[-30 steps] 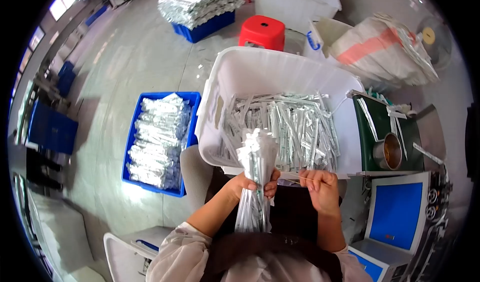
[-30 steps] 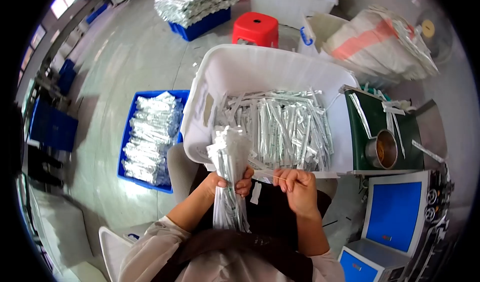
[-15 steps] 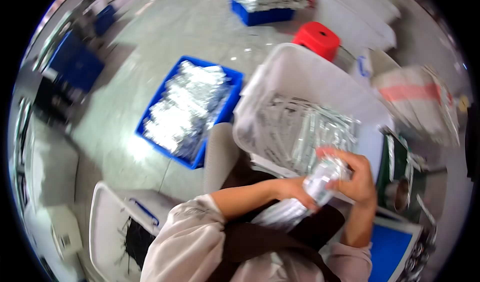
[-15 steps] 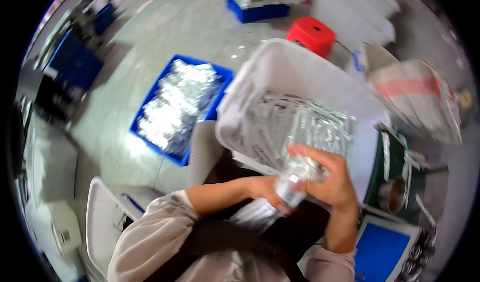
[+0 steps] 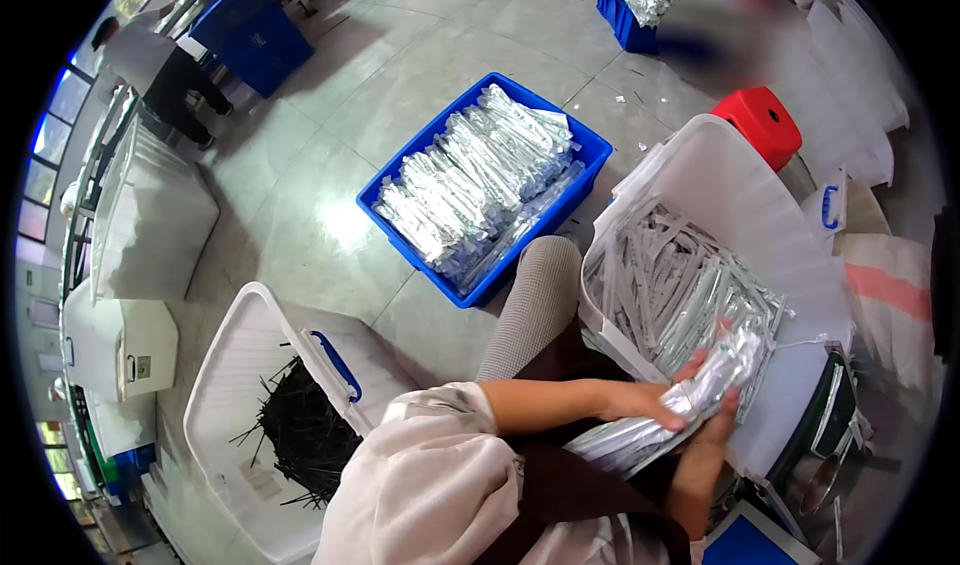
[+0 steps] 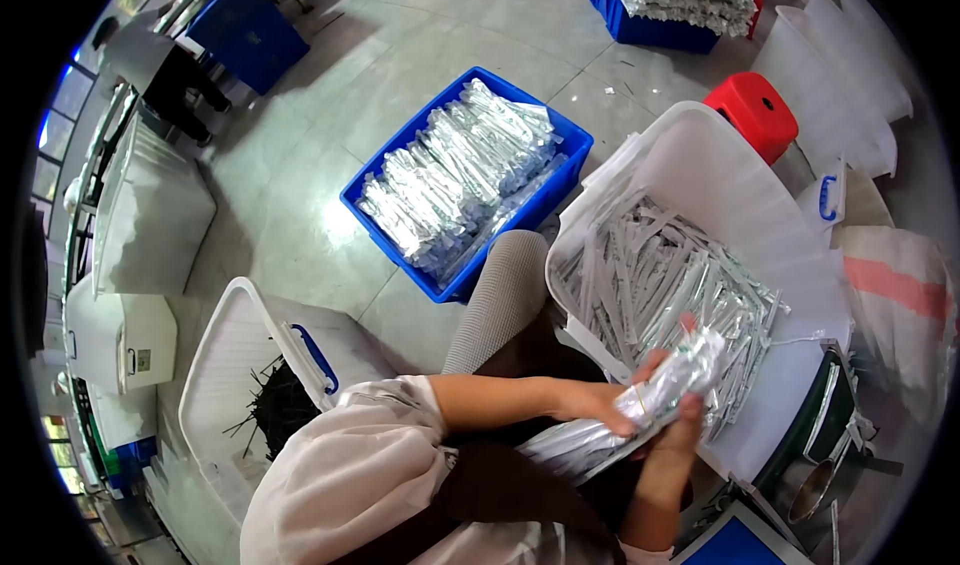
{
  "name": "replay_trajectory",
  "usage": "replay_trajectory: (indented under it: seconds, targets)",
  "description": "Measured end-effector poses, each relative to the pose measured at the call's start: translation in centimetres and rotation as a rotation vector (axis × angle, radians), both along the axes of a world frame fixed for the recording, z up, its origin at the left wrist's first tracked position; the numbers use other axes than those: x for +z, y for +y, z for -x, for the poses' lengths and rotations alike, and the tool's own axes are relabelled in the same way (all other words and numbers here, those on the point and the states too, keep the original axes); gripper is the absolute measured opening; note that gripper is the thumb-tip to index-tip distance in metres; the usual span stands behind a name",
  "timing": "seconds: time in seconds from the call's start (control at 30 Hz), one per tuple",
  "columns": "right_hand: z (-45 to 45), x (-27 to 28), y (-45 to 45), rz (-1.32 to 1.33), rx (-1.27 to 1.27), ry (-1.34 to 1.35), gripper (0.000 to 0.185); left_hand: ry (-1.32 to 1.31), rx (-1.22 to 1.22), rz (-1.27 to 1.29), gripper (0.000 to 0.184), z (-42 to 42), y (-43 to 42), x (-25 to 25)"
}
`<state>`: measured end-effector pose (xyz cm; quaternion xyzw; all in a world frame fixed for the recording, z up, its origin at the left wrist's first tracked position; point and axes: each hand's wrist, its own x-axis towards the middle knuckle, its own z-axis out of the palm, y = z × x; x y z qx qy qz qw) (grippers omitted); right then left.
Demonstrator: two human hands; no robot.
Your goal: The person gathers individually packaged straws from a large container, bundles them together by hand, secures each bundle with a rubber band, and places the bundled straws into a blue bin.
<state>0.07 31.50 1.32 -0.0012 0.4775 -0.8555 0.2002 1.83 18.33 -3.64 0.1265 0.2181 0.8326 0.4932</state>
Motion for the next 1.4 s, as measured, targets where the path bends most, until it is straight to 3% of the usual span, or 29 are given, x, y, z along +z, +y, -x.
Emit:
replay_trajectory:
  seconds: [0.07, 0.1, 0.13, 0.17, 0.23, 0.27, 0.33, 0.4, 0.43, 0.47, 0.5, 0.57, 0.6, 0.63, 0.67, 0.73, 0.8, 0.87, 0.93, 1.0, 1.07, 1.17, 1.23, 1.4]
  targets:
    - [-2.5, -3.3, -0.6, -0.021, 0.141, -0.082, 0.088, 0.023, 0.057, 0.109, 0.061, -4.1, -2.1, -3.2]
    - [-3.2, -2.6, -2.4, -0.019, 0.188, -0.059, 0.061, 0.079, 0.144, 0.194, 0.061, -6.5, -2.9, -3.3]
    - [-4.1, -3.2, -3.0, 0.086, 0.180, -0.222, 0.052, 0.138, 0.235, 0.281, 0.061, -7.5, -3.6, -3.2]
    - [-3.8, -3.6, -3.4, 0.047, 0.178, -0.267, 0.051, 0.140, 0.234, 0.281, 0.061, -7.3, -3.7, -3.5]
    - [-2.2, -3.3, -4.2, -0.038, 0.217, -0.255, 0.055, 0.197, 0.226, 0.523, 0.061, -6.6, -4.1, -3.2]
    - [-0.7, -3.9, -3.6, -0.067, 0.320, -0.140, 0.058, 0.198, 0.315, 0.547, 0.060, -5.9, -4.6, -2.8]
    - [0.6, -1.7, -5.1, -0.122, 0.129, 0.038, 0.056, -0.029, 0.707, 0.460, 0.053, -3.9, -5.9, -0.3]
    - [2.1, -0.2, -3.8, -0.185, 0.137, 0.096, 0.051, -0.220, 0.885, 0.474, 0.053, 0.4, -9.4, 2.2]
    - [2.7, -0.5, -2.8, -0.222, 0.095, 0.125, 0.046, -0.298, 0.940, 0.601, 0.050, 3.0, -11.5, 4.3]
    - [3.4, -0.8, -2.2, -0.228, 0.071, 0.112, 0.046, -0.337, 0.934, 0.680, 0.046, 5.5, -14.1, 4.8]
    - [4.0, -1.3, -1.4, -0.327, 0.020, 0.098, 0.042, -0.335, 1.089, 0.630, 0.040, 8.5, -17.2, 1.5]
    - [3.2, -2.8, 1.2, -0.470, -0.103, 0.034, 0.039, 0.560, 0.955, 1.218, 0.045, 12.6, -26.3, -9.1]
    - [3.3, -4.2, 2.4, -0.496, -0.097, -0.012, 0.035, -0.333, 1.309, 1.205, 0.044, 13.8, -23.2, -1.6]
    - [3.7, -5.6, 3.5, -0.513, -0.083, -0.050, 0.032, -0.178, 1.541, 1.147, 0.039, 14.5, -23.6, -4.1]
    - [3.6, -6.7, 4.5, -0.527, -0.121, -0.061, 0.032, -0.051, 1.584, 1.089, 0.029, 14.5, -21.8, -2.6]
    - [3.0, -8.8, 5.9, -0.686, -0.025, -0.143, 0.030, 0.218, 1.486, 0.931, 0.022, 14.9, -17.1, -2.1]
    - [3.6, -11.6, 6.9, -0.747, -0.001, -0.213, 0.030, 0.299, 1.138, 0.939, 0.019, 16.4, -12.3, -2.8]
    - [5.2, -15.9, 8.1, -0.919, 0.108, -0.053, 0.039, 0.271, 0.717, 0.934, 0.024, 18.1, -7.4, -4.7]
    - [8.9, -16.9, 8.2, -1.265, 0.223, -0.096, 0.053, 0.333, 0.415, 1.169, 0.031, 20.2, -3.2, -11.5]
    - [12.3, -20.7, 9.8, -1.571, 0.244, -0.117, 0.070, 0.248, 0.118, 1.369, 0.039, 20.6, -0.2, -12.9]
    - [15.0, -22.7, 10.9, -1.597, 0.232, -0.226, 0.080, 0.509, 0.287, 1.369, 0.048, 18.8, 1.7, -14.7]
    - [17.2, -24.6, 10.4, -1.696, 0.172, -0.382, 0.097, 0.621, 0.159, 1.335, 0.050, 17.5, 1.6, -12.0]
    - [18.5, -26.2, 10.4, -1.797, 0.052, -0.362, 0.116, 1.045, -0.077, 1.616, 0.049, 17.9, 1.0, -10.8]
    - [21.8, -27.8, 10.0, -1.895, 0.073, -0.360, 0.116, 1.144, 0.136, 1.585, 0.052, 19.1, 1.2, -9.7]
